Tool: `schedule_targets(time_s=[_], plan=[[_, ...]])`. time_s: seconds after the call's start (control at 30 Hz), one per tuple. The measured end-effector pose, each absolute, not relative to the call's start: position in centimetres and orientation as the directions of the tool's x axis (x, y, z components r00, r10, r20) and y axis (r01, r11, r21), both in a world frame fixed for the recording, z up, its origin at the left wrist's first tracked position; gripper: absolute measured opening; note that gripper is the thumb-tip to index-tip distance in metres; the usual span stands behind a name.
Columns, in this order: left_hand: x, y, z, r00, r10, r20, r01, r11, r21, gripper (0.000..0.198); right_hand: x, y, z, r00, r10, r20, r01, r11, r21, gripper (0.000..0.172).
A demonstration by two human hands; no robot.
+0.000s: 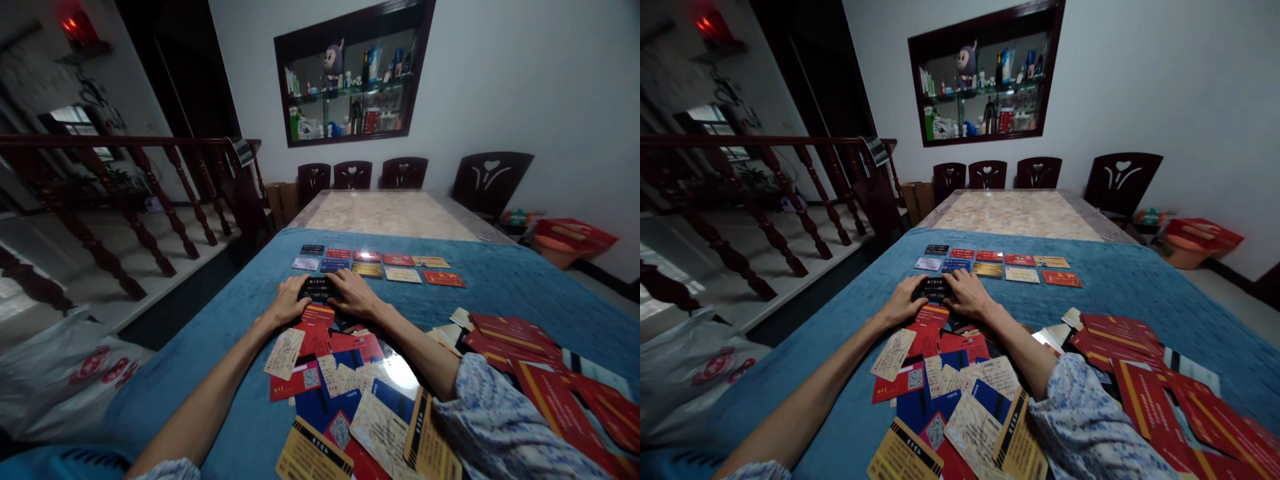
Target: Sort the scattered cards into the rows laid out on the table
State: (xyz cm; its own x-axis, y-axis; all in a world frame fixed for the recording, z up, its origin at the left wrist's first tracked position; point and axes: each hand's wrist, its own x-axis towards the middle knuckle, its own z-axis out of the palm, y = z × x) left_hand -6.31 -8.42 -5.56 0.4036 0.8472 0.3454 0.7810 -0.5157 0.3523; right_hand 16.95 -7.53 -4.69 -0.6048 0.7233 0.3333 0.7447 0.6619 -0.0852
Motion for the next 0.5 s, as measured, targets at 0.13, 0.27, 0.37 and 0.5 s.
schedule_targets(time_s=[0.13, 0.27, 0.37, 0.5], plan=[[-6.3, -8.2, -5.1, 0.420, 0.848, 0.322, 0.790, -0.517, 0.330, 0.054, 16.9, -7.7, -4.3, -0.597, 0.734, 0.324, 0.755, 0.651, -0.083, 0.059], [-6.2, -8.4, -4.4, 0.432, 0.855, 0.287, 0.817, -0.505, 0.277, 0.050, 16.9, -7.8, -3.9, -0.599, 0.723, 0.344, 0.750, 0.657, -0.075, 0.057], [-6.2, -8.5, -3.7, 0.453, 0.853, 0.259, 0.825, -0.512, 0.241, 0.049, 16.8, -7.9, -3.7, -0.601, 0.719, 0.350, 0.748, 0.660, -0.071, 0.055], [-6.2, -8.5, -3.0, 0.506, 0.837, 0.209, 0.812, -0.544, 0.211, 0.044, 16.5, -7.9, -3.3, -0.594, 0.739, 0.318, 0.765, 0.641, -0.061, 0.052]])
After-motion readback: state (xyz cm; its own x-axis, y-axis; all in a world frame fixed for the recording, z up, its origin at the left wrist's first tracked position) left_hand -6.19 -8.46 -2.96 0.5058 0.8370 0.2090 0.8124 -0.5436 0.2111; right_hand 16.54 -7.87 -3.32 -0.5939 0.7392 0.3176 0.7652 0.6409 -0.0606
